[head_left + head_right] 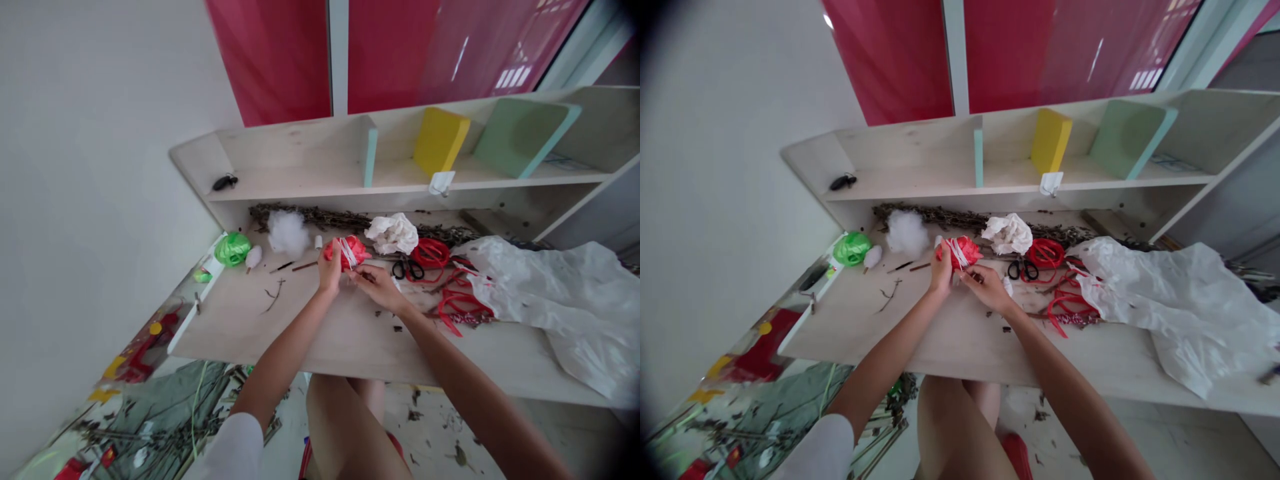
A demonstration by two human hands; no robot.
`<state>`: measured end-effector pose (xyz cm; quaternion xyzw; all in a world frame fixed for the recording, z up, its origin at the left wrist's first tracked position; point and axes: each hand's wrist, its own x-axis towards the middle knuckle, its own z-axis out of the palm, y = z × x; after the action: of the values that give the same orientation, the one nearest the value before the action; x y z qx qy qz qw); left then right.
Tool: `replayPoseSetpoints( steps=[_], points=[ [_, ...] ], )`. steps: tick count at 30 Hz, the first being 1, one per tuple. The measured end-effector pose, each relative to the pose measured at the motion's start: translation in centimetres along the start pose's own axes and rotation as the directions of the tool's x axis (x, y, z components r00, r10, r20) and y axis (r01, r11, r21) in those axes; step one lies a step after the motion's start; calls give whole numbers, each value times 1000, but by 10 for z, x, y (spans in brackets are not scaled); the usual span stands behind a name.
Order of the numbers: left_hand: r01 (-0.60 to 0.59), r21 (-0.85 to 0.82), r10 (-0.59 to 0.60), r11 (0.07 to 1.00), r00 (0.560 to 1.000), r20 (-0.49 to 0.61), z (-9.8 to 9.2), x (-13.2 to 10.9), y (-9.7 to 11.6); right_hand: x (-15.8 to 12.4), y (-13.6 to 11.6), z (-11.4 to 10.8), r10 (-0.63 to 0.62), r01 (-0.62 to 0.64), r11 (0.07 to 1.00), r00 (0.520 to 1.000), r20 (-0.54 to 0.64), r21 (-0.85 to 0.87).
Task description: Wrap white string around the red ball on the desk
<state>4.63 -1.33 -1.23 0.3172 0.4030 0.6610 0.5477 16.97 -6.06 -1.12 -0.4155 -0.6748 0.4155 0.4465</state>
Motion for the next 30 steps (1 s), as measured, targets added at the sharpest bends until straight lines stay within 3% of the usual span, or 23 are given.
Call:
replayPoseSetpoints(
  steps=[5,10,14,19,30],
  points=[
    [125,-146,-130,981,991,-29,5,1,12,0,5,2,-45,39,996,996,-76,-77],
    [312,-217,-298,925,950,97,2,3,12,2,9,0,-126,106,986,978,-165,-126],
    [335,-235,-323,913,942,87,2,3,12,3,8,-3,-138,119,985,979,-149,-127],
    [352,-277,-356,894,934,36,0,6,16,0,5,-2,-59,54,995,996,-62,-81],
    [425,-268,-417,865,904,88,-19,17,23,0,-10,-6,160,-152,983,984,-77,99]
  ],
)
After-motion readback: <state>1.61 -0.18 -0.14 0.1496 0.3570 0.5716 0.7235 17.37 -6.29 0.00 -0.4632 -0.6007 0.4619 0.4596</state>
